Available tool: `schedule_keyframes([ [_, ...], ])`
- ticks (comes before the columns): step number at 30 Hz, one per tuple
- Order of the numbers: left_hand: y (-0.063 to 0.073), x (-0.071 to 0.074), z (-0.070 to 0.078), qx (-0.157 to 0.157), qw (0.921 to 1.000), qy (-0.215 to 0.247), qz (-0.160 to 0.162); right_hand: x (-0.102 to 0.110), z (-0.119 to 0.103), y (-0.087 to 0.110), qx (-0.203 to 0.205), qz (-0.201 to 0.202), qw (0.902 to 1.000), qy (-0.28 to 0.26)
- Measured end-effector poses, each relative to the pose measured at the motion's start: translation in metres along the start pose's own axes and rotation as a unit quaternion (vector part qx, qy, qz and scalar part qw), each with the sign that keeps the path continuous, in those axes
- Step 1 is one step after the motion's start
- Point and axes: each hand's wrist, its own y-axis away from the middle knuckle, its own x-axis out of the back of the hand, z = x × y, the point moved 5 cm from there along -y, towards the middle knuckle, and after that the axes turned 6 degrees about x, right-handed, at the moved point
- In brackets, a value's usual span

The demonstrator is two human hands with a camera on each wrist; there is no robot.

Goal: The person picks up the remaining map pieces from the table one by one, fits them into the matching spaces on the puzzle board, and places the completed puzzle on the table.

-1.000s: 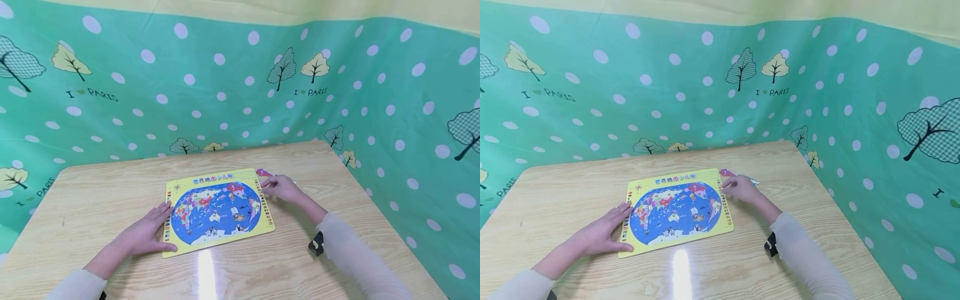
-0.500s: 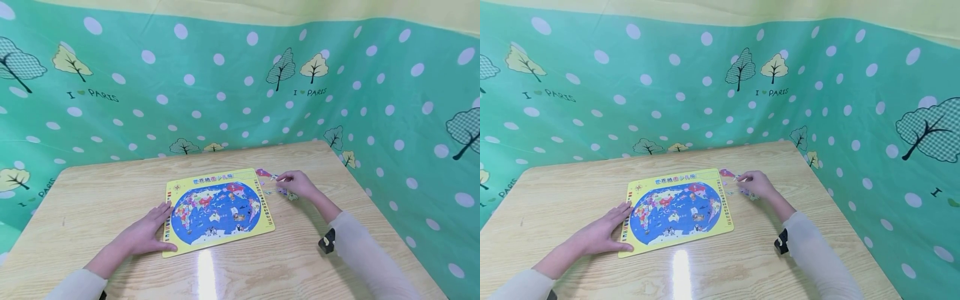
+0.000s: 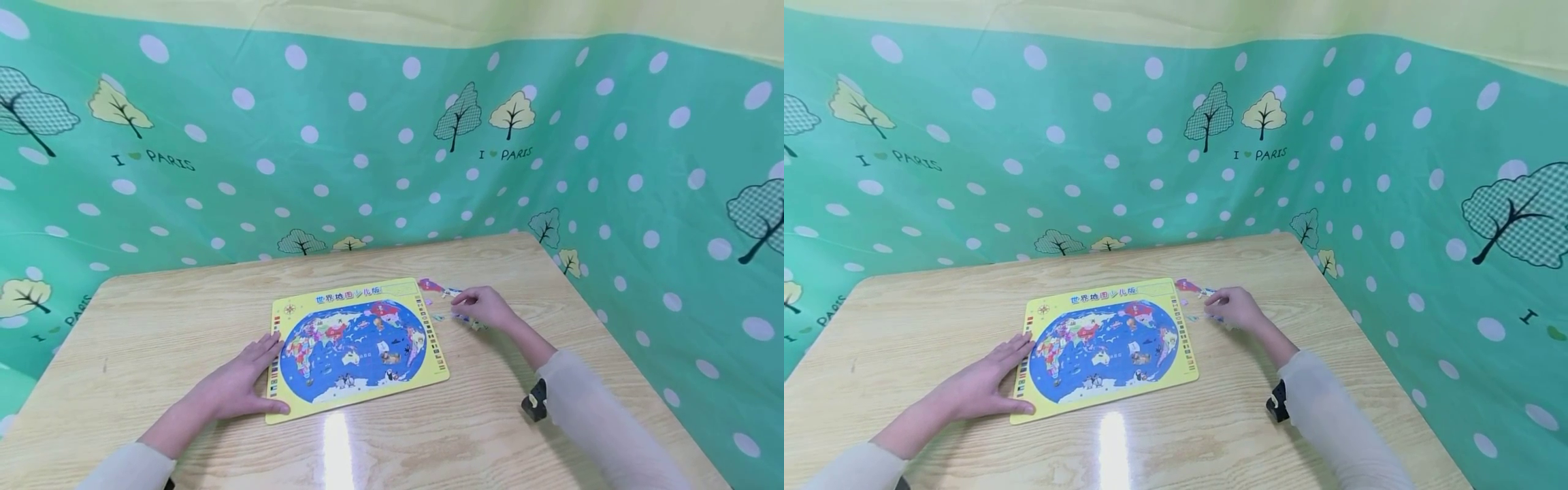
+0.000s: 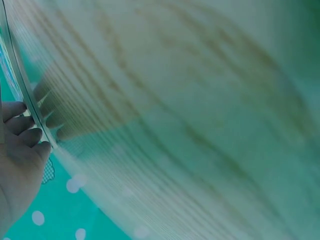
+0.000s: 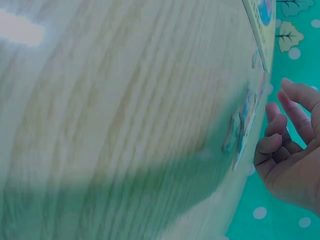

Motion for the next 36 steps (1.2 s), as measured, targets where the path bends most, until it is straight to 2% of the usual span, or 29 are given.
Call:
schedule_keyframes([
  [9,0.000,-0.001,-0.001,0.001,1.0000,0.004,0.000,-0.018,-0.003,-0.003,0.006,-0.015,0.9998,-0.013],
  [17,0.000,-0.001,-0.001,0.000,1.0000,0.003,0.003,-0.029,-0.006,-0.006,0.027,-0.014,0.9994,0.015],
  [27,0.001,-0.001,0.000,0.000,1.0000,0.008,0.006,-0.032,-0.006,-0.005,0.024,-0.010,0.9990,0.036],
  [36,0.002,0.000,0.000,-0.001,0.9999,0.009,0.009,-0.033,-0.009,-0.005,0.043,-0.005,0.9976,0.053],
])
